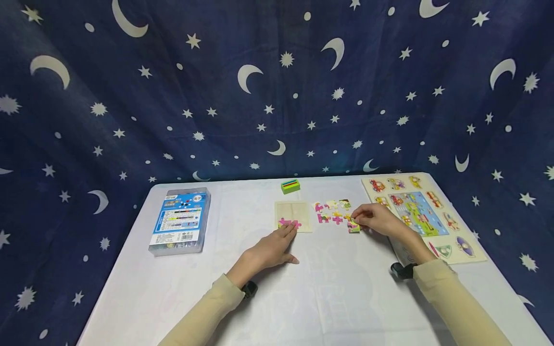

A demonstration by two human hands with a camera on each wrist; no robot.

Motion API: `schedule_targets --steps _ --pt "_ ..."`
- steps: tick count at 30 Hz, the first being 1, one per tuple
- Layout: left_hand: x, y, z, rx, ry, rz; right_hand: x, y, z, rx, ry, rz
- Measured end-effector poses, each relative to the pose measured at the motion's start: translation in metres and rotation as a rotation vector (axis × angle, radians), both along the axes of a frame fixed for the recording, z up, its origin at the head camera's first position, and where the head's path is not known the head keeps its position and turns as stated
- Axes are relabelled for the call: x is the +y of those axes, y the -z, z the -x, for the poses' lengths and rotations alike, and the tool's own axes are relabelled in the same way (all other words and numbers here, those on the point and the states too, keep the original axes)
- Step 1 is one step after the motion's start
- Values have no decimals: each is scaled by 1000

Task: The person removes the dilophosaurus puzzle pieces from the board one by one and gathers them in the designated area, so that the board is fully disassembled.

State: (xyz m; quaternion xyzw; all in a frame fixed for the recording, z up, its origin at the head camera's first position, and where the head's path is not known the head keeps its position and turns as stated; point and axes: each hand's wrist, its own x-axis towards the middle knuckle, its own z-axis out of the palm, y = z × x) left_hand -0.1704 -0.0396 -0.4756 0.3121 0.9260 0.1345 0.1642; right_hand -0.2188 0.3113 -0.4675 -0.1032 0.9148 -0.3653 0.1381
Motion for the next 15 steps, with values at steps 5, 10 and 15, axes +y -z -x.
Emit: schedule_targets --steps 5,10,15 --pt "-1 -1 1 2 -11 -22 3 -2 1 5 -18 -13" --pt "-1 -1 1 -13 -21 -45 5 -1 -1 -6 -13 -28" --pt "0 0 0 -31 -35 -58 8 4 -4 0 -17 -41"
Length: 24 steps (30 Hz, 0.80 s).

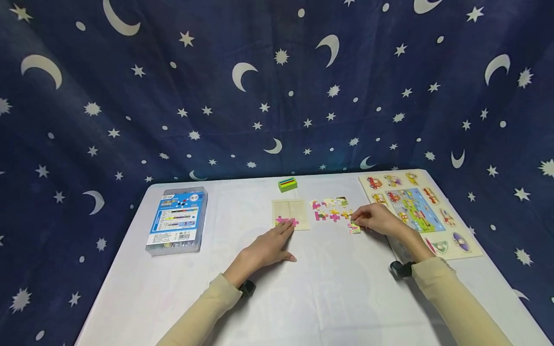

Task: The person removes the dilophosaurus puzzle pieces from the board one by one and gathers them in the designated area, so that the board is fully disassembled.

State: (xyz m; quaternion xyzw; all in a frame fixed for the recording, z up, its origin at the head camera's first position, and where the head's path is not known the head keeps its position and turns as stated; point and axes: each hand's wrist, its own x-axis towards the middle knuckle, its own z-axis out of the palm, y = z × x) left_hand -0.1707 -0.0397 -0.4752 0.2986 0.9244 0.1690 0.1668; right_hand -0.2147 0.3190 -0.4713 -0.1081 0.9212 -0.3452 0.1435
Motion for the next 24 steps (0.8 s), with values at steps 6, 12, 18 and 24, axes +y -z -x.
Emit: schedule_targets --steps 6,12,18,24 --pt "-1 0 -1 2 -18 20 -1 5 3 33 9 -19" --pt "-7 2 -1 24 -51 49 -13 4 6 65 28 2" --pt "-17 3 2 13 -48 35 -38 3 11 78 9 30" --pt "-25 2 4 -3 -18 -4 -64 0 15 92 -14 69"
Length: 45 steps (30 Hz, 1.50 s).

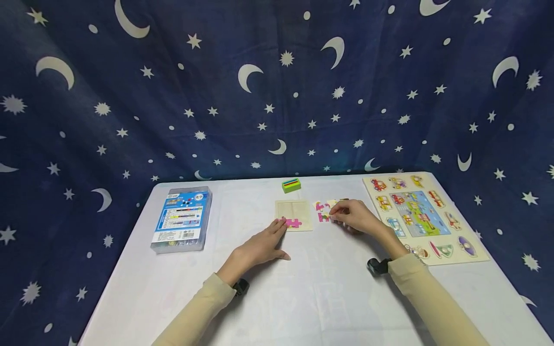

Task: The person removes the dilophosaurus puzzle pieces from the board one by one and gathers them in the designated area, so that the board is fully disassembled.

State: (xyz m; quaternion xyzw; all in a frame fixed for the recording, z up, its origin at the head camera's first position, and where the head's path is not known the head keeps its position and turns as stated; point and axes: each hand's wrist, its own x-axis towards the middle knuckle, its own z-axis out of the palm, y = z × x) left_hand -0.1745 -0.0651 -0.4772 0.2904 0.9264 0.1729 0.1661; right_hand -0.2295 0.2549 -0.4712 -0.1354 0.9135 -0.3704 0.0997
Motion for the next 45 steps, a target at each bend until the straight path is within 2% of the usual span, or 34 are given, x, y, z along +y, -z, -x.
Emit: schedule_targets --steps 9,16,25,32,45 --pt "-3 1 1 1 14 -5 -34 3 6 10 -46 64" --pt "-3 3 1 -24 10 -41 -51 4 11 19 -90 54" --pt "-3 3 1 -20 8 -52 -72 9 16 26 -155 50" --pt "-2 3 1 -31 3 -42 -82 10 17 39 -188 16" --pt "-1 4 1 -18 -2 -38 -90 10 19 -7 -193 -16"
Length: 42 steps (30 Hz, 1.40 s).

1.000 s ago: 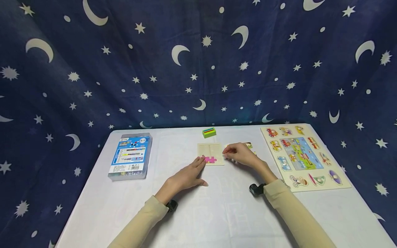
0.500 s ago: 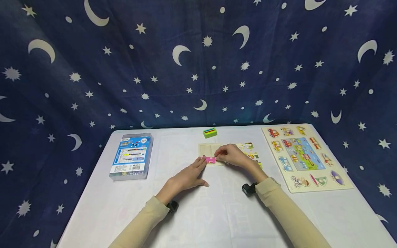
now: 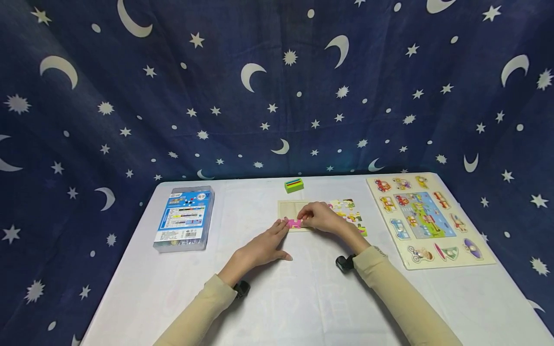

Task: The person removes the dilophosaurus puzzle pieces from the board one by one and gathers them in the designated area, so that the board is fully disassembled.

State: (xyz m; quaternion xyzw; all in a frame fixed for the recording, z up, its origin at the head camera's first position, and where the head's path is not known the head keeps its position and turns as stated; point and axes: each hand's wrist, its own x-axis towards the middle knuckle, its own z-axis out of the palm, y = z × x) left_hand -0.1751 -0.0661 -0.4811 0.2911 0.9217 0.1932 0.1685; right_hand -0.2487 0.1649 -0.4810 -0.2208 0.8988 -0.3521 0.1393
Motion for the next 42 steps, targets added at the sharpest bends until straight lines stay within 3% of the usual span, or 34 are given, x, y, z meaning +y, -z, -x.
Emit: schedule_targets --steps 11,21,33,42 --pt "1 -1 -1 9 15 9 -4 -1 3 2 30 -51" --pt "0 4 -4 -6 0 -4 1 -2 -1 -32 52 12" --pt "6 -1 -2 9 40 35 35 -6 -13 -7 127 82" --pt "2 -4 -2 4 17 58 65 -9 -25 -13 168 111"
